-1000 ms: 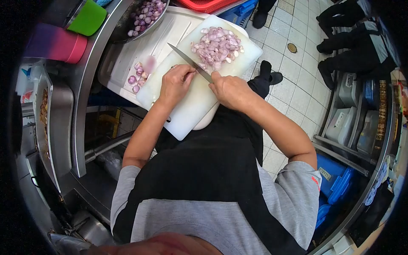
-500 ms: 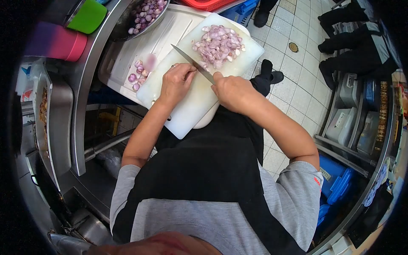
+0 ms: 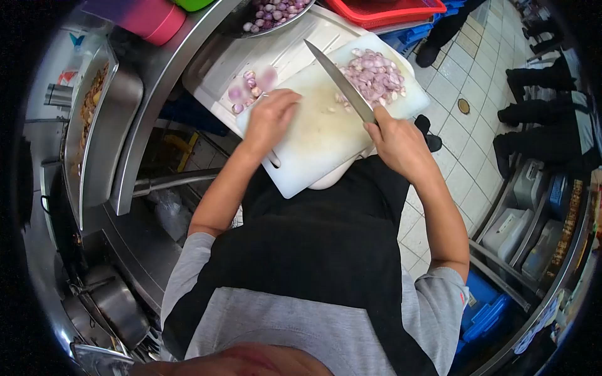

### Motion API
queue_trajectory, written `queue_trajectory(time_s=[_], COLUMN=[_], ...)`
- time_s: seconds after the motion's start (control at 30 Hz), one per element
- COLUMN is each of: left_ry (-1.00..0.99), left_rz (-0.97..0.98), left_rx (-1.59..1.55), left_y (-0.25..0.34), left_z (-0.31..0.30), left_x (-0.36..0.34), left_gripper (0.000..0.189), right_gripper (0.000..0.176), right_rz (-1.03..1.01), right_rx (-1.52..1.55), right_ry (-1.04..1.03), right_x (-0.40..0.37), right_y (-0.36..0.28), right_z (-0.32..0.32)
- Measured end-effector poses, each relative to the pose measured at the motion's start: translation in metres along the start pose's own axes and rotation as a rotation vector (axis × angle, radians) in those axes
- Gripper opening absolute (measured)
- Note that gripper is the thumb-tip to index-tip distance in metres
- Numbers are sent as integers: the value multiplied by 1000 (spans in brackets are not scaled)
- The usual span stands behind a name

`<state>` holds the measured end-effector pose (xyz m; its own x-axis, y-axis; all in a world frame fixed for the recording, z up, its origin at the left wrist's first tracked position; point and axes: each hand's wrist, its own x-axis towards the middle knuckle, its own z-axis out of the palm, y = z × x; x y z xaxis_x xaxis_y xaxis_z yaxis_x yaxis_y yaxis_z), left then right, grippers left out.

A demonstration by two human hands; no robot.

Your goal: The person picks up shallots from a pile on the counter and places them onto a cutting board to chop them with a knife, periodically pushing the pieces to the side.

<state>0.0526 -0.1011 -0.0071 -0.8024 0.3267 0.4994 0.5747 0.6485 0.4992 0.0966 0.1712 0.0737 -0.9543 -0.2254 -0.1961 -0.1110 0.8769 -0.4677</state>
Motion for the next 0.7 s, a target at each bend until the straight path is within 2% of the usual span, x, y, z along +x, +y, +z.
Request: queue_trajectory(time_s=[0.1,0.23,0.3,0.4,0.5,0.7], left_ry=[72,-25,-158,-245,-242,-330], left_rz=[-135,-141,-74,-72,-102,-10], left_rx=[207,368,411,409,406,471], left_y=[-36,-53,-58,-61,-62,-59], left_z=[-33,-60,-60,-56,-56,-54], left_x=[-2,11,17,21,23,23], left_gripper=[18,11,21,21,18,19], right_gripper=[25,25,25,26,25,29], right_rz=[-43,-154,-143,-70,-40,76], right_rx=[-41,-11,-12,9,9,9], right_ry=[-57,-107,-113,-94,-41,-49], right_x=[-18,-23,-16,-4,2,4], right_y=[4,13,18,28,39,39], right_z=[8,27,30,26,19,16])
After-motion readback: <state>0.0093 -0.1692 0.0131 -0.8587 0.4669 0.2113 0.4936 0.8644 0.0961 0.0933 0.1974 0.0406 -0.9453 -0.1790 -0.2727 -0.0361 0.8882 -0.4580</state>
